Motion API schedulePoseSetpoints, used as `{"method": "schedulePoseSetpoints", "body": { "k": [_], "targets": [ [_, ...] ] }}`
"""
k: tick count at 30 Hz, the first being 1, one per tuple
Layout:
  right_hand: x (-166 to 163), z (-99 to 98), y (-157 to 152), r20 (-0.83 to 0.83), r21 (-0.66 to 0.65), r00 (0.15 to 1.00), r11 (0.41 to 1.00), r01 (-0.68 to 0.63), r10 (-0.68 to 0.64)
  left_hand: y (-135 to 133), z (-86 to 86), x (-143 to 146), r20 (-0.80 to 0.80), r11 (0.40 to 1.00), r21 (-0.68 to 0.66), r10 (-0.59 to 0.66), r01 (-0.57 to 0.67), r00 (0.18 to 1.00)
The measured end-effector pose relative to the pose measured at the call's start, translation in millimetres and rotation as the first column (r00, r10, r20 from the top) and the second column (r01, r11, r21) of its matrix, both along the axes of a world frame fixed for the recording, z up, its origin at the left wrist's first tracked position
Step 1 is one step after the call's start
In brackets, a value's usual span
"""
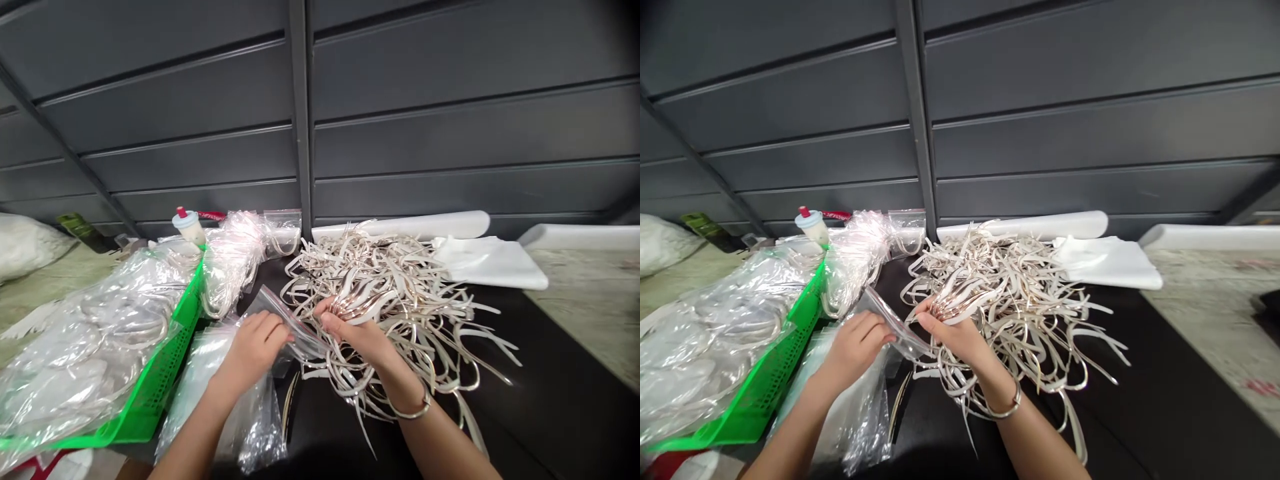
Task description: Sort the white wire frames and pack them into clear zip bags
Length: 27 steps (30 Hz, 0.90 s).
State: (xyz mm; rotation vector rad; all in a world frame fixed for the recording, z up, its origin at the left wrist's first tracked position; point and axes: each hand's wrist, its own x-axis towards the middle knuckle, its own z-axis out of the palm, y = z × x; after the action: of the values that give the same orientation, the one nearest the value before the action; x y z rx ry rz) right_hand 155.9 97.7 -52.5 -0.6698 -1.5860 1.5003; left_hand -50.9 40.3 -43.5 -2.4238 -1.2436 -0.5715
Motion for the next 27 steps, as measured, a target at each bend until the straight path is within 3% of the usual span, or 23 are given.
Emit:
{"method": "schedulePoseSetpoints", "body": {
  "k": [6,8,10,12,14,16,21,27],
  "targets": [
    [13.8,15.6,5.6,0.008,0.054,1.000,0.998,-0.027,0.027,28.7,7.1,28.8,-0.112,0.984,0.048,-0.166,0.172,0.980],
    [18.4,20.0,6.7,0.002,0.066,1.000,0.998,-0.014,0.014,36.5,7.6,33.8,-0.085,0.981,0.023,-0.189,0.191,0.978],
    [21.6,21.8,7.8,-0.008,0.083,1.000,0.997,0.005,-0.004,42.5,10.4,38.2,0.039,0.978,-0.061,-0.196,0.198,0.980],
    [22.5,20.4,8.9,-0.016,0.093,1.000,0.995,0.024,-0.022,46.5,15.6,42.8,0.243,0.950,-0.222,-0.163,0.218,0.956],
    [21.2,16.3,9.9,-0.027,0.097,0.999,0.995,0.039,-0.036,49.0,21.5,47.7,0.422,0.885,-0.385,-0.085,0.263,0.902],
    [18.7,11.0,10.9,-0.042,0.102,0.998,0.993,0.058,-0.054,50.6,26.0,52.5,0.503,0.833,-0.483,0.012,0.270,0.864],
    [14.3,2.8,13.4,-0.054,0.118,0.998,0.992,0.039,-0.033,52.9,29.0,58.9,0.518,0.796,-0.571,0.161,0.199,0.840],
    [14.5,1.0,13.8,-0.044,0.103,0.999,0.994,-0.023,0.028,51.4,27.3,57.2,0.601,0.741,-0.601,0.172,0.300,0.780]
  ]
}}
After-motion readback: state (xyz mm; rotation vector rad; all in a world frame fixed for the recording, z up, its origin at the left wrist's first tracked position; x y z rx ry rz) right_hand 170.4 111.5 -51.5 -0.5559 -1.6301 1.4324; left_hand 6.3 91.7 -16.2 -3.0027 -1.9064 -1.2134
